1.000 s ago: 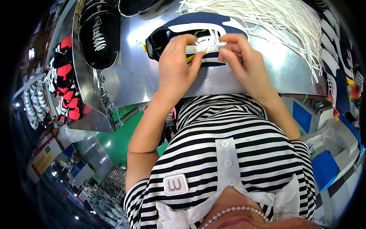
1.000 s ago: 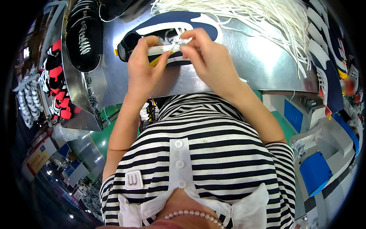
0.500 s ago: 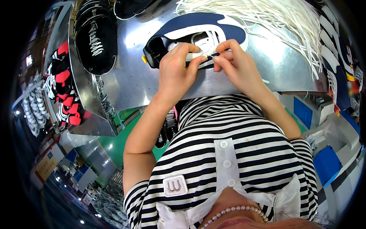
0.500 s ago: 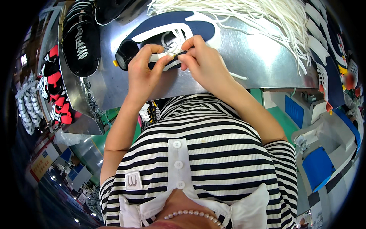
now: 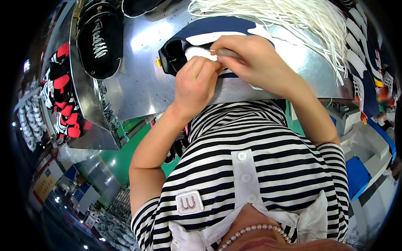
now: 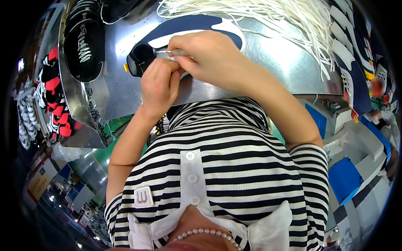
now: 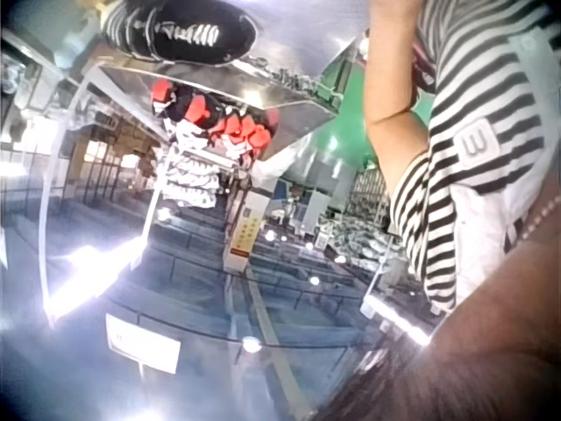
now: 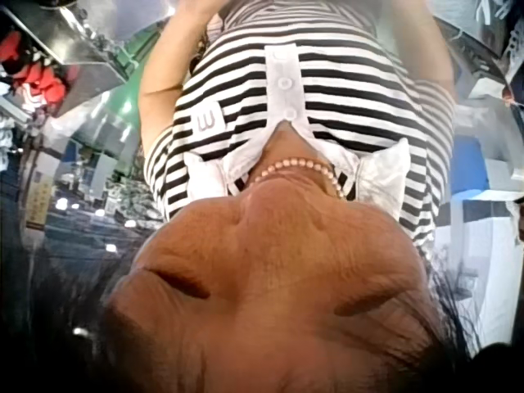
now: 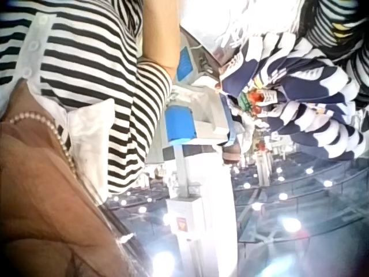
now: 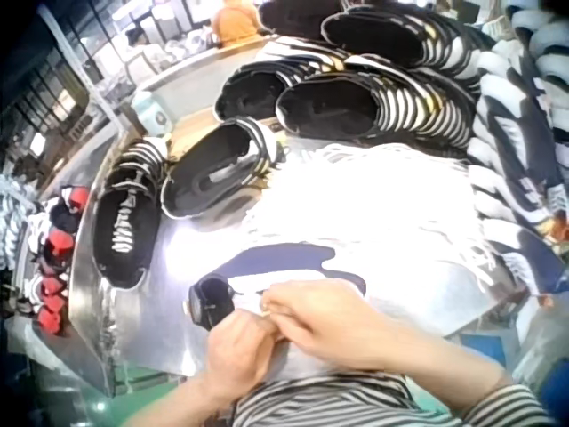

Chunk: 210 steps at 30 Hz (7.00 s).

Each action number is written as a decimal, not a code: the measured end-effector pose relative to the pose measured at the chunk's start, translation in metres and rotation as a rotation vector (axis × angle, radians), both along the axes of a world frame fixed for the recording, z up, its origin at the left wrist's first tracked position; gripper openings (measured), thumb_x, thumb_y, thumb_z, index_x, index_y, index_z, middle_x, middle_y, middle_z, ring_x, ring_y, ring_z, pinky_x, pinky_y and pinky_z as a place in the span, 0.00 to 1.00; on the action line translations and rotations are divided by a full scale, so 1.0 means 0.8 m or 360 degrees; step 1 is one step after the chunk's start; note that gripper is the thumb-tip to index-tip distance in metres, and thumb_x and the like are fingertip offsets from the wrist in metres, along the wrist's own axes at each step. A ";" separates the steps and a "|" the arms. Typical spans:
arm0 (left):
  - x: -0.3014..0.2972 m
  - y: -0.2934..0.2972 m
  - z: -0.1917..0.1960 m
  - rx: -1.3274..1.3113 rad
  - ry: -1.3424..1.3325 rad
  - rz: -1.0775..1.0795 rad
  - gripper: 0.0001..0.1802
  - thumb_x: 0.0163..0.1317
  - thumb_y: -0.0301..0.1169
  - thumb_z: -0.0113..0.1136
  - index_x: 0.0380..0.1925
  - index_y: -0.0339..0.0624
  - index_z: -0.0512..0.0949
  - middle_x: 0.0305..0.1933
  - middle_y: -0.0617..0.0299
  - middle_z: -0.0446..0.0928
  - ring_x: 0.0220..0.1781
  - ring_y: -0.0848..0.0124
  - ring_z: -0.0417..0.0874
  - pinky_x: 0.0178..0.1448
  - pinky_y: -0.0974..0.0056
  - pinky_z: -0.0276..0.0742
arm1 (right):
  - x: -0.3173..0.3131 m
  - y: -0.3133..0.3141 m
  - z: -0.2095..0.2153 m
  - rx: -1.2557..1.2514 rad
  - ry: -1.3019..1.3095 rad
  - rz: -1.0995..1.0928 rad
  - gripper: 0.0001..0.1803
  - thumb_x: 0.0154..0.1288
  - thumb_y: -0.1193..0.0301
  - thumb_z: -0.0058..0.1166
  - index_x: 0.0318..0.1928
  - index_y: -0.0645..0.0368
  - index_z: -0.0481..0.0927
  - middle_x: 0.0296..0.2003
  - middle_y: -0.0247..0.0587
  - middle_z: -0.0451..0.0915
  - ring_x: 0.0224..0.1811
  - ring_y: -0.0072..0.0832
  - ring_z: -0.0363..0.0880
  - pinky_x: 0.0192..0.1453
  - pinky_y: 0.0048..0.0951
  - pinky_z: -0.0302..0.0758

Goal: The person threads white laces through the eyelets of a blue and white sneaker upper by hand.

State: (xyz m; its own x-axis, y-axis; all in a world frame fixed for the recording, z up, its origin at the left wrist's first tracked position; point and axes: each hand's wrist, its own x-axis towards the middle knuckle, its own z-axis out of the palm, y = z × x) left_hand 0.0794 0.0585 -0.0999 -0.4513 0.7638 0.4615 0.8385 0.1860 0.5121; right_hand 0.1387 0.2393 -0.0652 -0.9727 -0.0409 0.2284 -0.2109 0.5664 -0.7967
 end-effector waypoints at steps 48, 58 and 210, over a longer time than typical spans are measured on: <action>-0.001 0.015 0.001 0.0107 -0.0844 0.0684 0.18 0.58 0.23 0.68 0.48 0.35 0.75 0.40 0.60 0.82 0.41 0.76 0.82 0.46 0.71 0.78 | 0.022 -0.001 -0.019 -0.0200 -0.0228 -0.0330 0.08 0.67 0.70 0.56 0.42 0.61 0.75 0.29 0.44 0.83 0.28 0.38 0.82 0.32 0.33 0.75; 0.008 0.010 0.004 0.0144 -0.0864 0.0710 0.19 0.60 0.21 0.65 0.51 0.31 0.73 0.41 0.55 0.83 0.42 0.74 0.83 0.46 0.71 0.78 | 0.012 -0.011 -0.009 0.0147 -0.0269 -0.0301 0.12 0.66 0.68 0.56 0.44 0.60 0.72 0.25 0.44 0.82 0.29 0.42 0.82 0.32 0.39 0.75; -0.027 -0.005 0.020 -0.0321 -0.0715 0.0299 0.15 0.55 0.36 0.67 0.34 0.35 0.82 0.33 0.50 0.83 0.32 0.54 0.83 0.37 0.58 0.76 | 0.059 -0.008 0.008 -0.0566 -0.0559 -0.0408 0.07 0.70 0.71 0.53 0.43 0.62 0.73 0.31 0.45 0.83 0.32 0.35 0.83 0.39 0.29 0.77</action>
State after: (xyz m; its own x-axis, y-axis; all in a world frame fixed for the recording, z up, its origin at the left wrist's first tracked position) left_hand 0.0574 0.0547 -0.0839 -0.7084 0.7044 0.0433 0.4871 0.4436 0.7523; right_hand 0.1859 0.2332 -0.0592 -0.9616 0.2272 -0.1543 0.2104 0.2482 -0.9456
